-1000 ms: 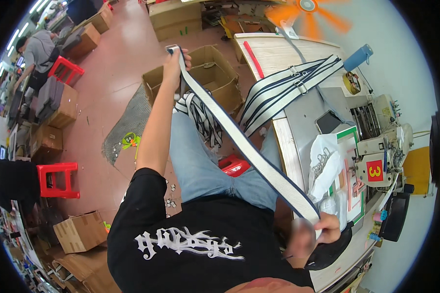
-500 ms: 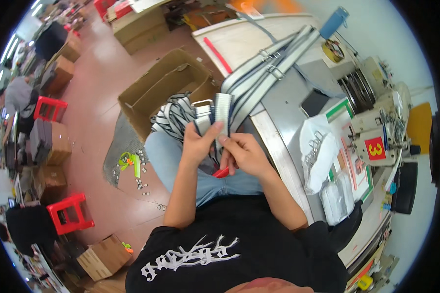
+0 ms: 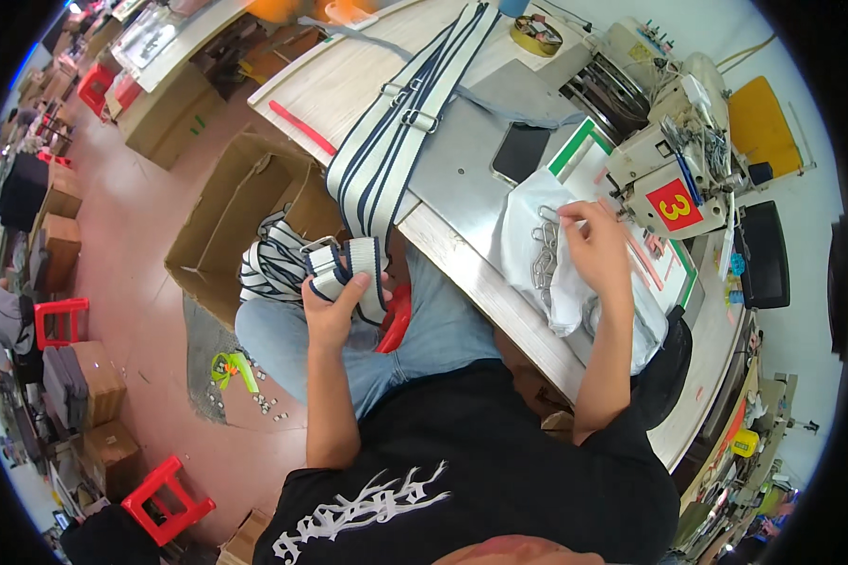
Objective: The person is assembling metal buckles and adjusters onto fabric straps in a workshop environment.
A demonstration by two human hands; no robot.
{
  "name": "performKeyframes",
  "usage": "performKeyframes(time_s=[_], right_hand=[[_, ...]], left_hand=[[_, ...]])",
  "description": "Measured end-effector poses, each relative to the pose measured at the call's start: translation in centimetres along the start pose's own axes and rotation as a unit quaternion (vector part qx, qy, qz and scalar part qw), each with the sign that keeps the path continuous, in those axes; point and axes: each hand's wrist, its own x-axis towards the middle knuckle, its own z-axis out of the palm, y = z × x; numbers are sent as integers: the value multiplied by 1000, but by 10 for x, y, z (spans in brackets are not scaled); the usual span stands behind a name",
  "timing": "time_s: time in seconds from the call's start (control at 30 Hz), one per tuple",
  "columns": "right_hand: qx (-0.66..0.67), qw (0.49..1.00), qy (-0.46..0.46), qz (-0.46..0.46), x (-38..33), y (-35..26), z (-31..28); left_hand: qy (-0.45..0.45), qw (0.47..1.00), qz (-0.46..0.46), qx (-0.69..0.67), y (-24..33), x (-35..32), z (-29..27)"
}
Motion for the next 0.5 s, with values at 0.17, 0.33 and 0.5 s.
performKeyframes(time_s=[0.17, 0.33, 0.5], right_hand=[[-157, 983, -95, 1, 1, 16, 25], [-67, 997, -45, 14, 4, -13, 13], [279, 959, -48, -22, -6, -47, 21]], left_hand=[[-16, 1000, -22, 6, -4, -5, 15], [20, 998, -52, -25, -13, -11, 19], [-2, 995, 11, 100, -8, -14, 30]])
